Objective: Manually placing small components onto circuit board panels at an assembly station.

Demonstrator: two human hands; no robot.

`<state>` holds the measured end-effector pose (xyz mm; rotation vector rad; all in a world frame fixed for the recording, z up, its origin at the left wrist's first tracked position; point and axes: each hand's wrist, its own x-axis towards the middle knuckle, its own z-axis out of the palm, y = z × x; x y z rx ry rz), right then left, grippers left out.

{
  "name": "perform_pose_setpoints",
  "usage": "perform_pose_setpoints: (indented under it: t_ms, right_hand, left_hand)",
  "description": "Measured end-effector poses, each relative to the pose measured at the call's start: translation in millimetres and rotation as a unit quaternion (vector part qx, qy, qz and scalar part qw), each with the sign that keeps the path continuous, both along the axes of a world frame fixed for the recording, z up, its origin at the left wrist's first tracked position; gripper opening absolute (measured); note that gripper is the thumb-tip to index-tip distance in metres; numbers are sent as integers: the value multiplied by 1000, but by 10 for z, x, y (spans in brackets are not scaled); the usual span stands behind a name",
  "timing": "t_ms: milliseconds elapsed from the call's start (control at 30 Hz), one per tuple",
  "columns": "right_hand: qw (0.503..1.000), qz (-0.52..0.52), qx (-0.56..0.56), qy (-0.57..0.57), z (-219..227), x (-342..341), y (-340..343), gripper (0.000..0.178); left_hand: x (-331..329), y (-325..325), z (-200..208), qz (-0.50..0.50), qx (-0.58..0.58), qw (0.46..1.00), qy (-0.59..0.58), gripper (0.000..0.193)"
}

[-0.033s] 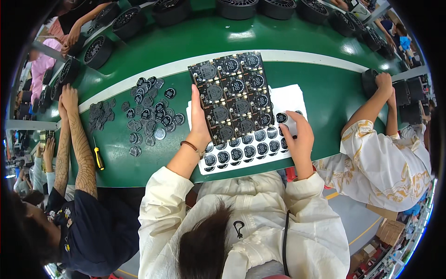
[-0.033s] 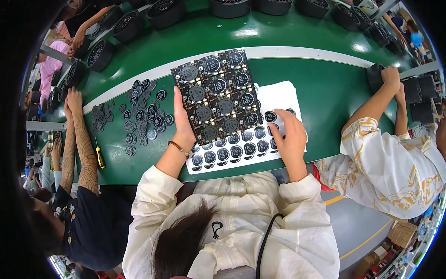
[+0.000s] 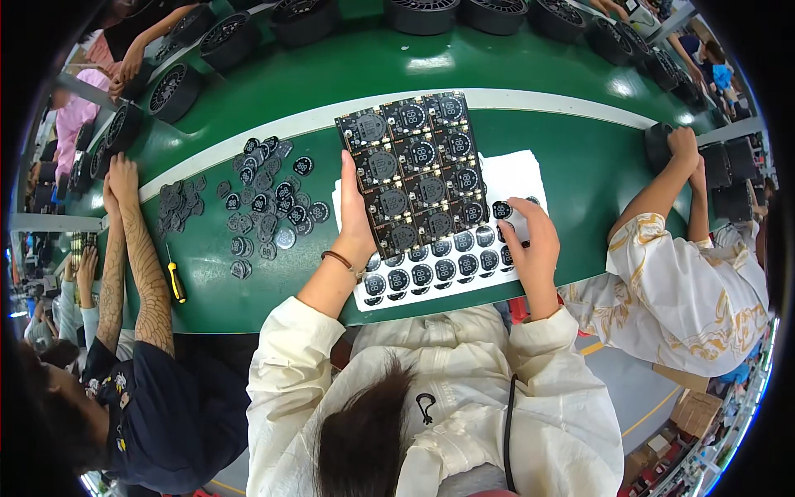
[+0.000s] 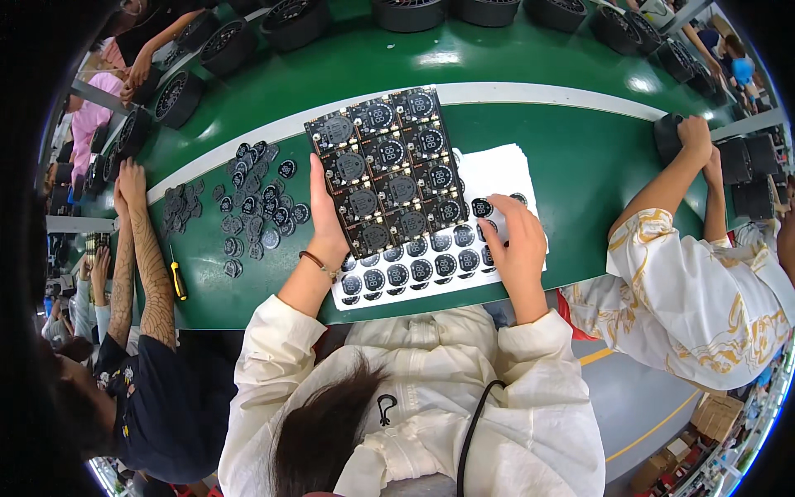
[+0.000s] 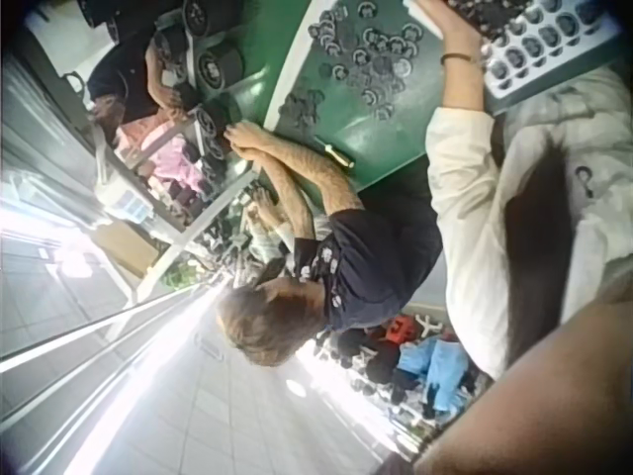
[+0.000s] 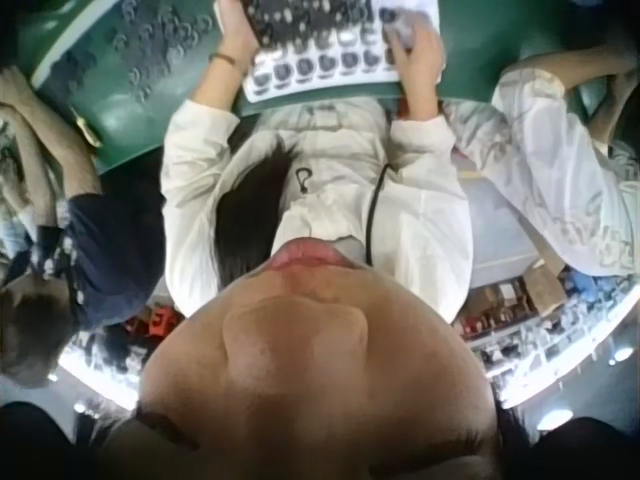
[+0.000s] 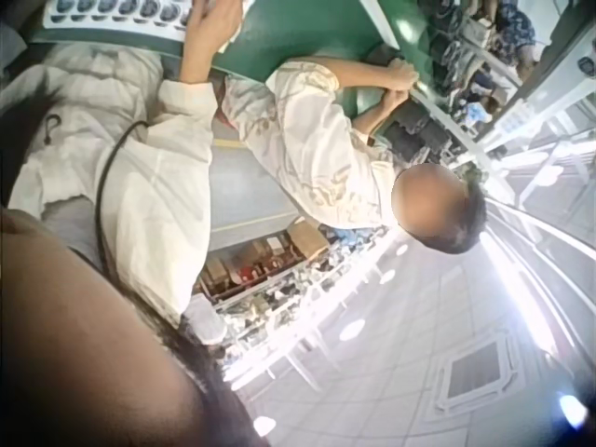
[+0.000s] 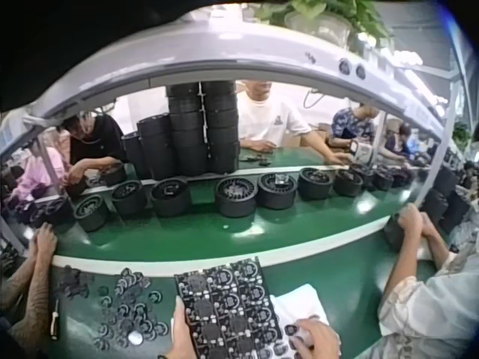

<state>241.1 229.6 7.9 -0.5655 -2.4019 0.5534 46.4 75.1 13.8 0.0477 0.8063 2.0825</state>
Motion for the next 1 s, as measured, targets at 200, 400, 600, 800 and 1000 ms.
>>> perform_pose_setpoints:
  t_ms: [200,400,600,800,1000]
  right_hand:
    - [1000,2,6,28,-3,-2,-7,26]
    - [999,28,2,29,37,28,-13,17]
    - [988,29,-39,146,66,82,-12,14]
    - [914,74,-351,190,151,-230,-152,11]
    - [871,131,-440,176,214,-662,-316,12]
  left_hand:
    - [-9,1,-10,0,-2,1000,10,65]
    - [-2,-8,-12,6,-6,1000,8,64]
    - [-4,3,-19,9,-7,1000,0,63]
    - [-9,-11,30,2,-2,1000,-6,64]
    - [16,-6,81,-9,24,1000,-2,64]
